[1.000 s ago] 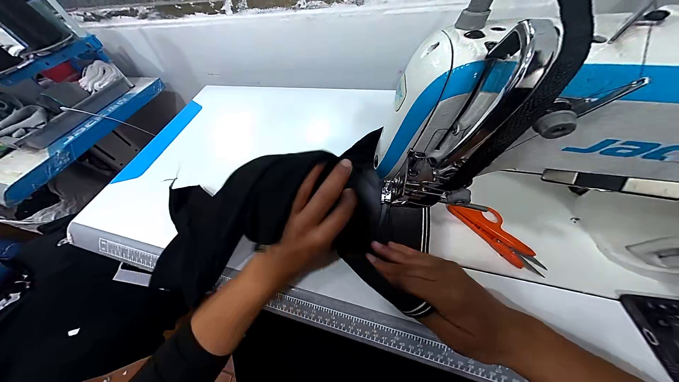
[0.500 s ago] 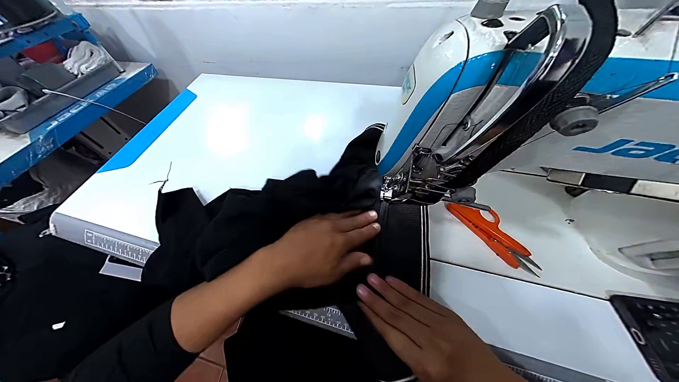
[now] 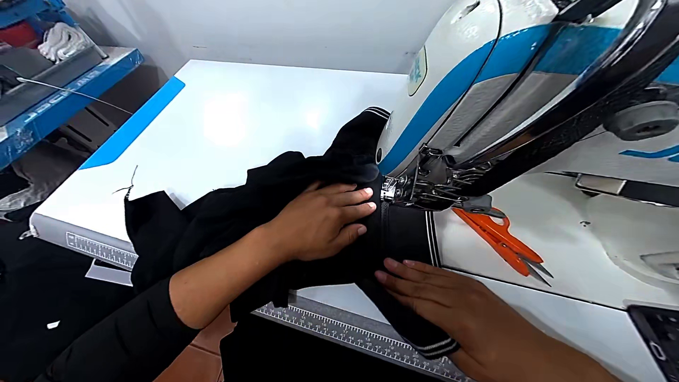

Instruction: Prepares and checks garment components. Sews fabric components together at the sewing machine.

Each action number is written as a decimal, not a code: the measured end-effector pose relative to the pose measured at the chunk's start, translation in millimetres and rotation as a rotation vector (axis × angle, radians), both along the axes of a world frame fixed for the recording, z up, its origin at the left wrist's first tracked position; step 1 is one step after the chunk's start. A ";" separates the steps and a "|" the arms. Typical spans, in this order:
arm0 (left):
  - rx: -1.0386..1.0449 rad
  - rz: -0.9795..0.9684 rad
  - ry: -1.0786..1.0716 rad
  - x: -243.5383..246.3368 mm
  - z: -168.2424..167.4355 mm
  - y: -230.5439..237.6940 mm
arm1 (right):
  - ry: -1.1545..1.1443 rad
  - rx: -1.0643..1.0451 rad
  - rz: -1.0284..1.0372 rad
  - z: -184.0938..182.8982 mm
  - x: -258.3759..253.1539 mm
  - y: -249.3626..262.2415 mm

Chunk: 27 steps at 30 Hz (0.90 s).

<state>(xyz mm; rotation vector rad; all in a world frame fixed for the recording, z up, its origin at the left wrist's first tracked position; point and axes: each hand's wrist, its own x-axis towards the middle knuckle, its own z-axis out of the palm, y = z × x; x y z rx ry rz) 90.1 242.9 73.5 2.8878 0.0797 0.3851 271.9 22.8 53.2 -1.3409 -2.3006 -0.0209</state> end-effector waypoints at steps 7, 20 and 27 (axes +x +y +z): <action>0.015 -0.006 -0.004 20.1 0.0 20.5 | -0.001 0.008 -0.049 3.8 17.1 21.4; 0.036 0.059 -0.280 12.9 33.1 2.5 | -0.087 0.194 -0.230 7.0 9.9 51.0; 0.038 0.049 -0.342 -24.2 -10.7 -68.5 | 0.330 0.043 -0.293 9.8 6.5 45.5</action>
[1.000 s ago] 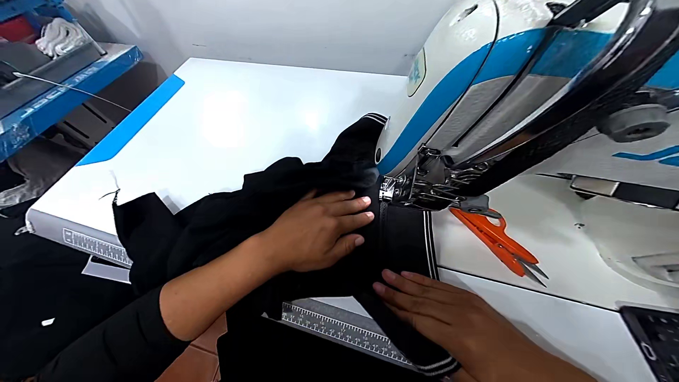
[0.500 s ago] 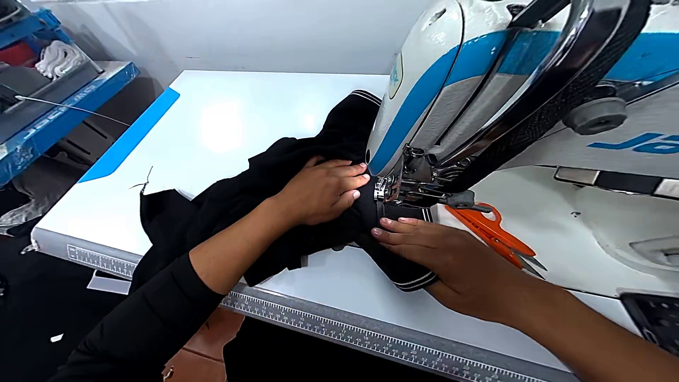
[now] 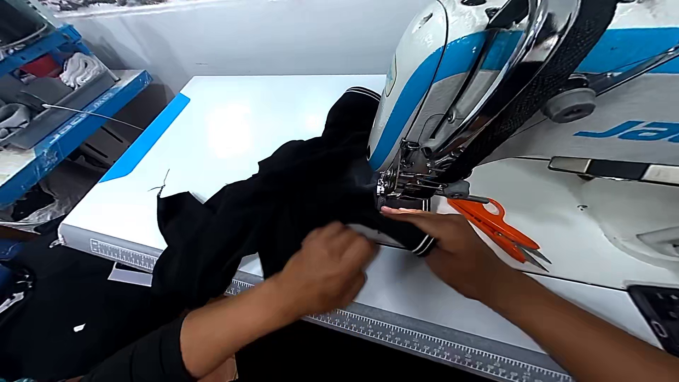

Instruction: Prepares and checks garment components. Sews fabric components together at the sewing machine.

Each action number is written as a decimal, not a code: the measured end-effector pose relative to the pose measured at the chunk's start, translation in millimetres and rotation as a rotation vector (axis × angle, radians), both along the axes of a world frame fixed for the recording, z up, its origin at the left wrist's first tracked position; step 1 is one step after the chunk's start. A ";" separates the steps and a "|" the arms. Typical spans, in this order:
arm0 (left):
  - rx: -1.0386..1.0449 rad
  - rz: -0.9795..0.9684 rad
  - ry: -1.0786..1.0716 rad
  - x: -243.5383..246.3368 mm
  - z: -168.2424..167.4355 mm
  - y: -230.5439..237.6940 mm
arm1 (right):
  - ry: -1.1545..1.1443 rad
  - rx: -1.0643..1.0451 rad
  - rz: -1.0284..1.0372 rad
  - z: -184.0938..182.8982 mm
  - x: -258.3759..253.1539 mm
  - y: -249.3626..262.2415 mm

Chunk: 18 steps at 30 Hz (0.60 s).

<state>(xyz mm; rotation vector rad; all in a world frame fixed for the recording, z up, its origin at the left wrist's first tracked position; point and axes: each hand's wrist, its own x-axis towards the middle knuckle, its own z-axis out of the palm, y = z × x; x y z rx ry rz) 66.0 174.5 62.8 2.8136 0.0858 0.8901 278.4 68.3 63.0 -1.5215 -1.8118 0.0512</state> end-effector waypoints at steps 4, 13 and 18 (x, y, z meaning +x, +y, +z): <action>0.307 0.061 -0.189 35.6 10.6 37.3 | 0.278 -0.175 0.005 11.6 6.5 -6.0; 0.118 -0.054 0.488 -13.0 88.9 26.0 | -0.201 -0.067 0.164 -0.5 9.4 -11.6; -0.111 -0.378 0.401 -20.3 83.7 -22.0 | -0.553 0.140 0.119 -7.6 -27.7 -20.0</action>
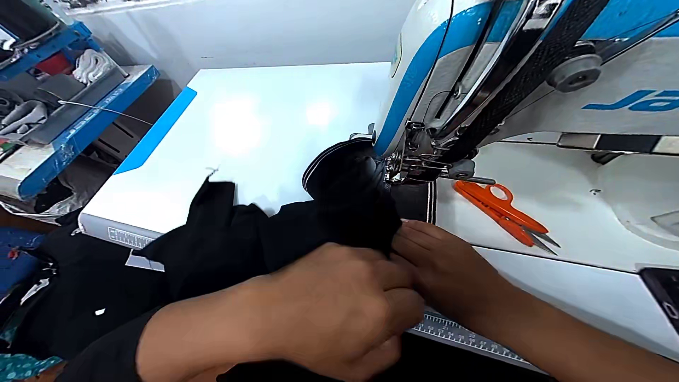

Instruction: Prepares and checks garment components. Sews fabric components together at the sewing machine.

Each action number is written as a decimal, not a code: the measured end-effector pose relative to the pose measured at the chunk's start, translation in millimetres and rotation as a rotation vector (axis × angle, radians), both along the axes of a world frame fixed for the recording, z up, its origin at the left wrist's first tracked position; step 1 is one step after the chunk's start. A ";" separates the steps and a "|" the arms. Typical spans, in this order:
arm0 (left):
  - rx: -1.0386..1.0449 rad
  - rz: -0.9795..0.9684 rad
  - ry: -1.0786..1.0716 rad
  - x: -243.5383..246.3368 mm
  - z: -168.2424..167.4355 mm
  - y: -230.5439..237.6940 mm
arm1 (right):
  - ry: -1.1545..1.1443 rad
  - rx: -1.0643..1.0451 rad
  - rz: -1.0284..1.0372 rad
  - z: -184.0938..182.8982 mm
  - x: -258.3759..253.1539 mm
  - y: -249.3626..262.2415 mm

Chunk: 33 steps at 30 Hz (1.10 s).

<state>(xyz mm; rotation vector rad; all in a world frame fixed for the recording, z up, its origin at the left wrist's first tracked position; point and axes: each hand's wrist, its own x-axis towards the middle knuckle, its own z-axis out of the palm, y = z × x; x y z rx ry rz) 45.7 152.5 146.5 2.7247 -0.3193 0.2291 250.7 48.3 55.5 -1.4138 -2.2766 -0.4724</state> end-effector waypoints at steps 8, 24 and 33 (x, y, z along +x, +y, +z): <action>0.148 0.421 -0.057 9.3 -82.1 45.0 | 0.136 -0.160 0.117 -9.4 32.2 -28.3; 0.136 0.416 -0.117 44.4 -80.3 91.8 | 0.152 -0.211 0.004 6.2 50.8 11.0; 0.217 0.408 -0.071 70.9 -76.3 126.4 | 0.149 -0.150 -0.104 5.8 46.4 17.3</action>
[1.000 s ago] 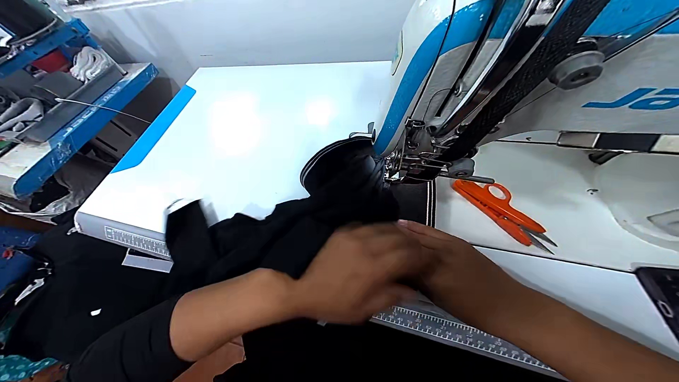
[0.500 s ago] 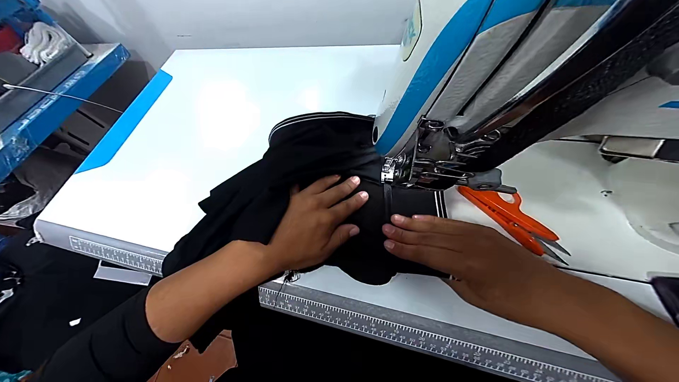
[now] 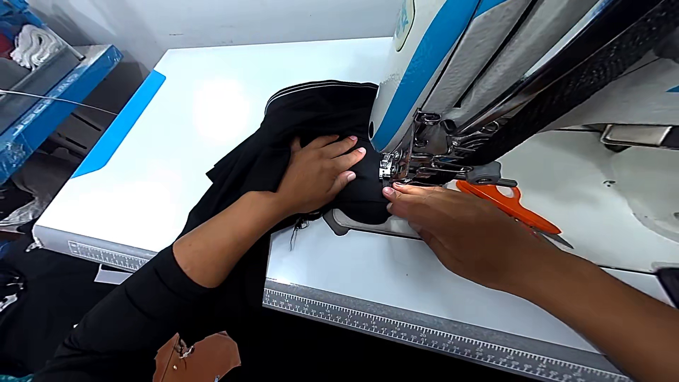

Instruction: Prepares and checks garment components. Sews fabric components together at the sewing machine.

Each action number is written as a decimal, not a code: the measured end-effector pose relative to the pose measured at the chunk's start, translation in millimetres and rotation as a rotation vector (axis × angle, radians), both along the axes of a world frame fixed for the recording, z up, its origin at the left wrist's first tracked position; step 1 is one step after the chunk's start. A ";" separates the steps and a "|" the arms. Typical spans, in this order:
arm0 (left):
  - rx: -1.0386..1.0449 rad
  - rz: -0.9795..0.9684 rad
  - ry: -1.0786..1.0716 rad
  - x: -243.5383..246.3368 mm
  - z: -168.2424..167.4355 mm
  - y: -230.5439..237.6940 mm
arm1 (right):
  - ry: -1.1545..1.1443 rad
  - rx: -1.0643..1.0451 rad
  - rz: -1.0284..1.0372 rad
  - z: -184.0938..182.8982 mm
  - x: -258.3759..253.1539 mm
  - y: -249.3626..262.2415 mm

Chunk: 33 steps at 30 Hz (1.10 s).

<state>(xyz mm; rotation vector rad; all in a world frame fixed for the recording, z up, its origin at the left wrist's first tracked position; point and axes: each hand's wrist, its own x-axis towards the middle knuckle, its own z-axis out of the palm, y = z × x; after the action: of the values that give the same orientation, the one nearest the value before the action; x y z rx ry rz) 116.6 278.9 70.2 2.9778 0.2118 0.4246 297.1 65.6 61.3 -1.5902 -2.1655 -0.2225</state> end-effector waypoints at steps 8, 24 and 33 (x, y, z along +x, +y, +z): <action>-0.409 -0.279 -0.265 -11.0 10.4 -41.6 | 0.012 -0.046 0.002 -3.3 -1.0 -0.7; -0.247 -0.242 -0.238 -10.7 0.7 -41.9 | 0.072 -0.054 -0.077 -2.0 -15.8 -10.4; -0.128 -0.245 -0.188 -13.4 2.7 -52.3 | 0.146 -0.081 -0.185 -1.2 -30.5 -9.1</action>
<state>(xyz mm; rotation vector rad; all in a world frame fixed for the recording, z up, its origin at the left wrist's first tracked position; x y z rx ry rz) 103.2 226.6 72.9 2.7693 -0.1377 0.6286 266.6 56.5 60.1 -1.7953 -1.9406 -0.0729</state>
